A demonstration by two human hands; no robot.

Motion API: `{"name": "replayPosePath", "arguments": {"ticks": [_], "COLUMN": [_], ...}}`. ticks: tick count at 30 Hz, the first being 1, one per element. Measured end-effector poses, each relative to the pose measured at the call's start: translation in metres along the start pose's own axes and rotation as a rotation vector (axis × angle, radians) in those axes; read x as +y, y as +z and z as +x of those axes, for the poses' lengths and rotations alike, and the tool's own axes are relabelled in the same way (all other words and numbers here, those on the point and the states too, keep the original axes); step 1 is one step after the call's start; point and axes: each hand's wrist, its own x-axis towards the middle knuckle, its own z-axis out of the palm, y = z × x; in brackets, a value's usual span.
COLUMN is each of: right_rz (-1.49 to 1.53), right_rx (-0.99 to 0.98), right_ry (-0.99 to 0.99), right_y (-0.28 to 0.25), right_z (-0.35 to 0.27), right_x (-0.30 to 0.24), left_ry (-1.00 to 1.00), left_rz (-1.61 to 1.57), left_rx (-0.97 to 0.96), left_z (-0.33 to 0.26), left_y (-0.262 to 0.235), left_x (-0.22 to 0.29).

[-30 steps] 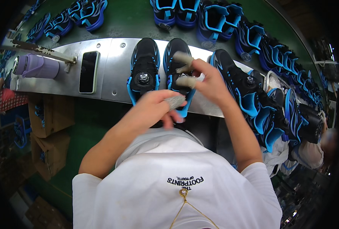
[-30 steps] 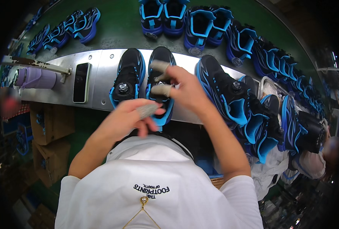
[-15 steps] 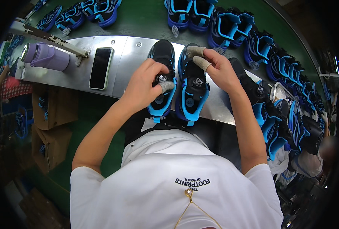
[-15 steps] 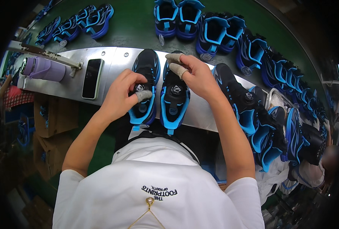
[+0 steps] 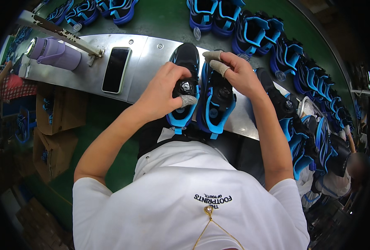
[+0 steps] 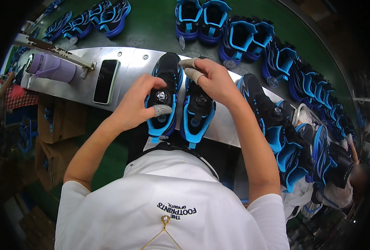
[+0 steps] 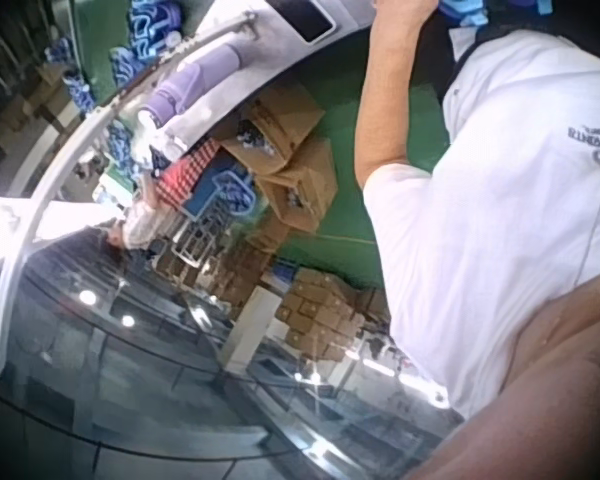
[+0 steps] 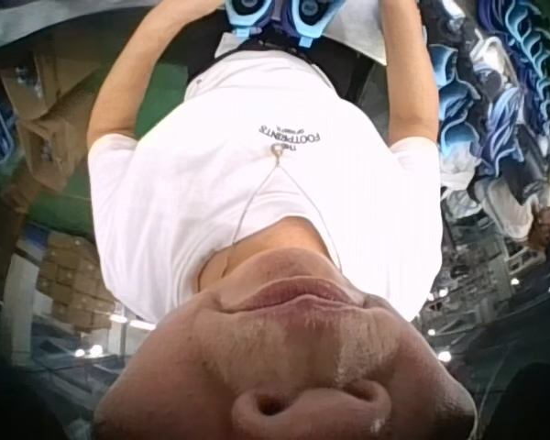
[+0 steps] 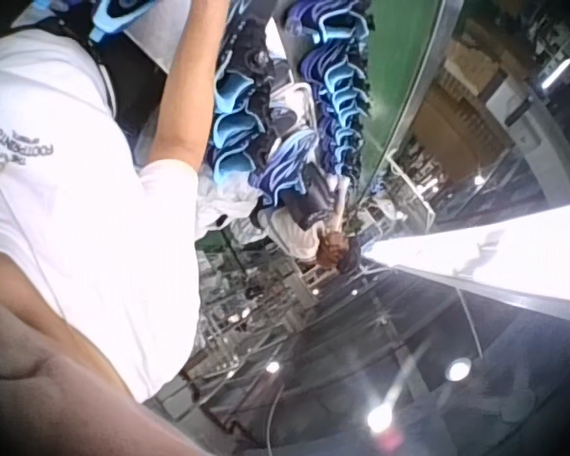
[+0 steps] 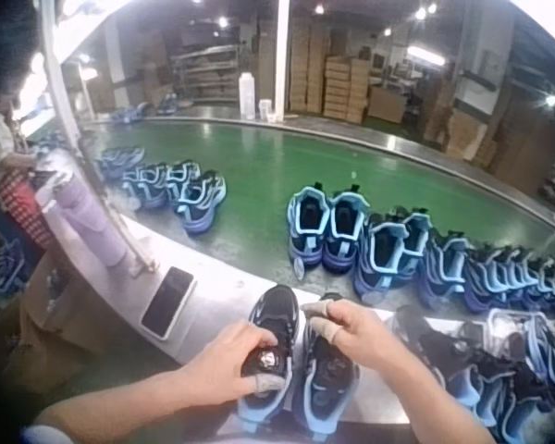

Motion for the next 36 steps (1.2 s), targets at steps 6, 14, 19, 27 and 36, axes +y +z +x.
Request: {"name": "replayPosePath", "arguments": {"ticks": [6,14,19,27,36], "right_rz": [-0.068,-0.075,-0.077,-0.095,-0.107], "right_rx": [-0.034,-0.097,-0.073,-0.093,-0.291], "right_ry": [0.008,0.039,0.037,0.065,0.097], "right_y": [0.001,0.004,0.003,0.006,0.013], "right_z": [0.003,0.006,0.007,0.004,0.002], "right_x": [-0.003,-0.004,-0.008,-0.008,-0.031], "left_ry": [-0.145,-0.084,0.057,0.088,-0.238], "left_rz": [-0.3,-0.163,-0.24,-0.217,-0.272], "left_rx": [-0.259,-0.109,-0.306,-0.215,0.219], "left_z": [0.008,0.008,0.011,0.012,-0.028], "left_y": [-0.014,-0.006,-0.018,-0.008,-0.006], "left_x": [-0.014,-0.019,-0.031,-0.042,-0.02]}}
